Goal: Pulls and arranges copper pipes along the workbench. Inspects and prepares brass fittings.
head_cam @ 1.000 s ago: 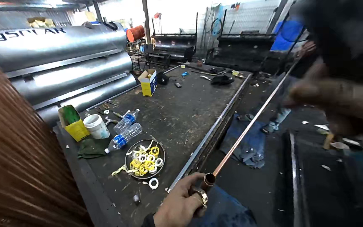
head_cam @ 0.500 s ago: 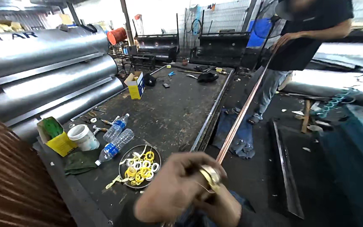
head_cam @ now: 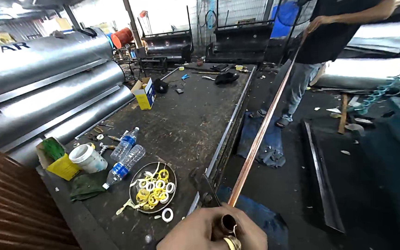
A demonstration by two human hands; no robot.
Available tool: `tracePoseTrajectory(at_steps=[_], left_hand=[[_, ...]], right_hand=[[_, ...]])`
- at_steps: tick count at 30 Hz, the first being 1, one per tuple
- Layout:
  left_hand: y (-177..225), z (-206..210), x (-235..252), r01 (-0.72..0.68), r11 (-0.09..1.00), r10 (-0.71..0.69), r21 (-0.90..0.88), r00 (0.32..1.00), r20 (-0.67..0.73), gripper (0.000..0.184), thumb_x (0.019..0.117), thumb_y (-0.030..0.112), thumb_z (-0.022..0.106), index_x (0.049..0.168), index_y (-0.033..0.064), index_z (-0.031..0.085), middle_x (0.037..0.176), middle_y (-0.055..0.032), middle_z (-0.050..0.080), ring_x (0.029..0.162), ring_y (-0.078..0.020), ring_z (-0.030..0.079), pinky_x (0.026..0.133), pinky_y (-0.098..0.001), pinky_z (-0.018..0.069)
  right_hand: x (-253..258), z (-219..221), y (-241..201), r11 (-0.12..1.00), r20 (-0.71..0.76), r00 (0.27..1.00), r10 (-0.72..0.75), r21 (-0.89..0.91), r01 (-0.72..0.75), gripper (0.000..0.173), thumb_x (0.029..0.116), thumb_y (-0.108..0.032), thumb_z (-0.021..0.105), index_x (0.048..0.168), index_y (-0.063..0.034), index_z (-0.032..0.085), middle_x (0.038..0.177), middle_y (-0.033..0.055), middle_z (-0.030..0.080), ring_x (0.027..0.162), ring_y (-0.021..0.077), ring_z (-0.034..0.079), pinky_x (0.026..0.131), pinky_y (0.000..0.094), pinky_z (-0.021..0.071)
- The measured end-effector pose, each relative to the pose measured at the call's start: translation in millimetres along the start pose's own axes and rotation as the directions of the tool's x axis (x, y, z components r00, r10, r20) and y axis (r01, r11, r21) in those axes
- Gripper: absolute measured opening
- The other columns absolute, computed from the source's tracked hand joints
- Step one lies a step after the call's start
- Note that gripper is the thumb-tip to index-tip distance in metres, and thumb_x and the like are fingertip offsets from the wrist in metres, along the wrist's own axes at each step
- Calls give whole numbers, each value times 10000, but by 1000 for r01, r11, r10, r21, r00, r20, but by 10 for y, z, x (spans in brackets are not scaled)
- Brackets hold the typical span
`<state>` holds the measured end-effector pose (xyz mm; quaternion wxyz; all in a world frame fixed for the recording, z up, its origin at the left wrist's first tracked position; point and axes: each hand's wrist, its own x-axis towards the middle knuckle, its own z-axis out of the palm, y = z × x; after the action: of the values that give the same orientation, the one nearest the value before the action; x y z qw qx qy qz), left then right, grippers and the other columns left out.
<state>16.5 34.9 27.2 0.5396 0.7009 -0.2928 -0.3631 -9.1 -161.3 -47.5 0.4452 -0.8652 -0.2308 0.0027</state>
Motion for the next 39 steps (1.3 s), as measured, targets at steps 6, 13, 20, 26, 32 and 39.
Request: tracePoseTrajectory(at_steps=[6,13,20,26,32,39], left_hand=[[117,-83,-53,-28,997,26,-75,999,-34,222,989,83,633,1209,58,617,921,-87,681,626,-164,638,549,-333,575],[932,-508,-385,-199,967,179,-157,975,-130,128,974,183,632,1075,114,671,710,10,608,497,-26,519,425,-178,447],[891,-1077,-928,-454,867,383,-204,870,-310,162,990,253,660,1091,127,660,707,5,581,497,-31,534,438,-174,481],[-387,-595,-875,-196,952,54,-233,862,-505,229,1020,280,620,1152,111,701,737,-36,646,514,-85,559,441,-238,485],[-866,27,-311,-83,974,36,-213,976,-215,540,989,144,623,1511,132,486,844,-74,715,597,-137,620,526,-323,538],[-735,107,-177,-23,998,8,-57,969,-248,421,1008,147,597,1428,158,582,834,-97,706,623,-176,632,592,-394,556]], right_hand=[[86,115,54,990,54,989,136,-41,-133,386,869,-331,762,1226,-218,671,1026,145,700,883,295,714,744,551,598],[142,185,68,986,33,987,160,-53,-158,370,867,-530,760,1017,-193,746,1028,137,706,901,278,713,763,536,609],[116,187,126,992,12,993,115,-53,-114,452,870,-641,713,1099,-253,750,1006,89,695,843,210,688,737,478,602],[162,-232,-252,998,-61,996,64,4,-64,402,811,-506,844,1156,-310,780,1132,131,667,831,149,648,712,371,587],[674,-523,-131,948,195,931,-308,-24,318,329,746,-539,874,882,-255,779,1060,80,679,900,139,652,747,370,589],[1269,-1364,-821,780,266,733,-626,218,587,196,986,-300,687,893,-142,756,896,-36,692,782,37,640,681,227,574]])
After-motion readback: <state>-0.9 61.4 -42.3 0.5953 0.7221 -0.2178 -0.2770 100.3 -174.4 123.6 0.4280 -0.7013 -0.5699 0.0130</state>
